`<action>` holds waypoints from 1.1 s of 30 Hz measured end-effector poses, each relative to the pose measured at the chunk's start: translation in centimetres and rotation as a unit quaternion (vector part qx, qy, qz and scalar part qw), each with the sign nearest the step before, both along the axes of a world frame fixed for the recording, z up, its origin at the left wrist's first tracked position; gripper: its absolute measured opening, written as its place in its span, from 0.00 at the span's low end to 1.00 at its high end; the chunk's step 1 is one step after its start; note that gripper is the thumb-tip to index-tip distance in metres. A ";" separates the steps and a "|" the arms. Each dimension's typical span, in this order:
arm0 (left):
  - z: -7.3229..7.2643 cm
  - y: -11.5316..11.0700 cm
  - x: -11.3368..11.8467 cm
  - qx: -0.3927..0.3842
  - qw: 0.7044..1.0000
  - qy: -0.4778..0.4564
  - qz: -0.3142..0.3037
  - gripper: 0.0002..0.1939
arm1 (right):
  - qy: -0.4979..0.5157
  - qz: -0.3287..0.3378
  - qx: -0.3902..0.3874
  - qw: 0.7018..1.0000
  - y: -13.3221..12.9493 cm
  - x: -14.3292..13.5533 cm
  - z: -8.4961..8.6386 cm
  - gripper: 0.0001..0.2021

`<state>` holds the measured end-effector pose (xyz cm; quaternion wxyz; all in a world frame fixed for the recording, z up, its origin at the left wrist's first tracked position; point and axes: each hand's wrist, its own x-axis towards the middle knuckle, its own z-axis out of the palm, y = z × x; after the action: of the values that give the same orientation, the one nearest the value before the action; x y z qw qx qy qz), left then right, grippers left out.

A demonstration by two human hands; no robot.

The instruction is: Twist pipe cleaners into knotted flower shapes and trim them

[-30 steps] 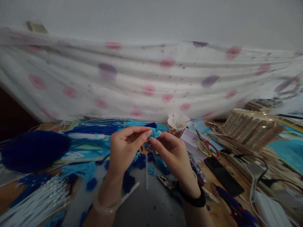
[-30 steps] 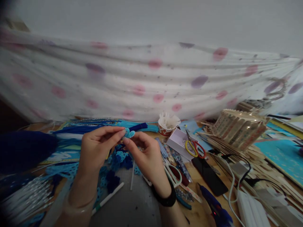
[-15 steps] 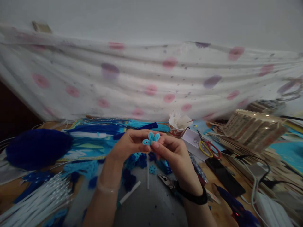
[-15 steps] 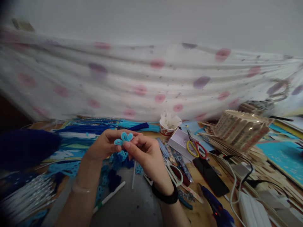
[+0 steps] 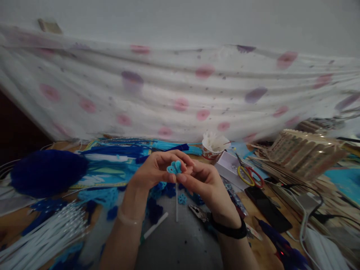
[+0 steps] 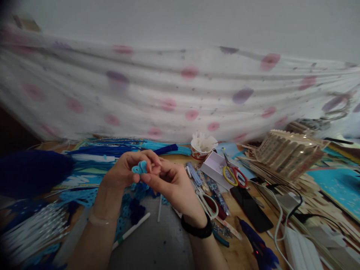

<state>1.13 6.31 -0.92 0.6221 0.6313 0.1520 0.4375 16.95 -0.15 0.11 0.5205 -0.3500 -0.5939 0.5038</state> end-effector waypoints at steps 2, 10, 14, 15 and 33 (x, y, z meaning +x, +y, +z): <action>0.1 0.0 0.1 0.000 1.000 -0.026 0.002 0.19 | 0.008 0.005 0.010 1.000 -0.1 0.1 0.1 0.20; 0.4 -1.0 0.1 -0.083 0.993 -0.064 0.054 0.27 | 0.031 -0.123 0.061 0.990 0.3 -0.1 -0.3 0.09; 0.6 -2.3 1.6 -0.060 0.981 -0.051 0.178 0.12 | -0.005 -0.198 0.154 0.968 0.6 -0.2 -0.5 0.04; 0.6 -2.5 1.9 -0.045 0.977 -0.047 0.204 0.09 | -0.019 -0.197 0.172 0.965 0.5 -0.1 -0.5 0.05; 0.6 -3.2 3.4 -0.002 0.954 0.032 0.297 0.15 | -0.021 -0.230 0.129 0.964 0.6 0.7 -0.5 0.10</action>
<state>4.55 3.12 -0.34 0.4602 0.5701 0.3527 0.5820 17.66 0.41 -0.39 0.6504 -0.4180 -0.5680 0.2822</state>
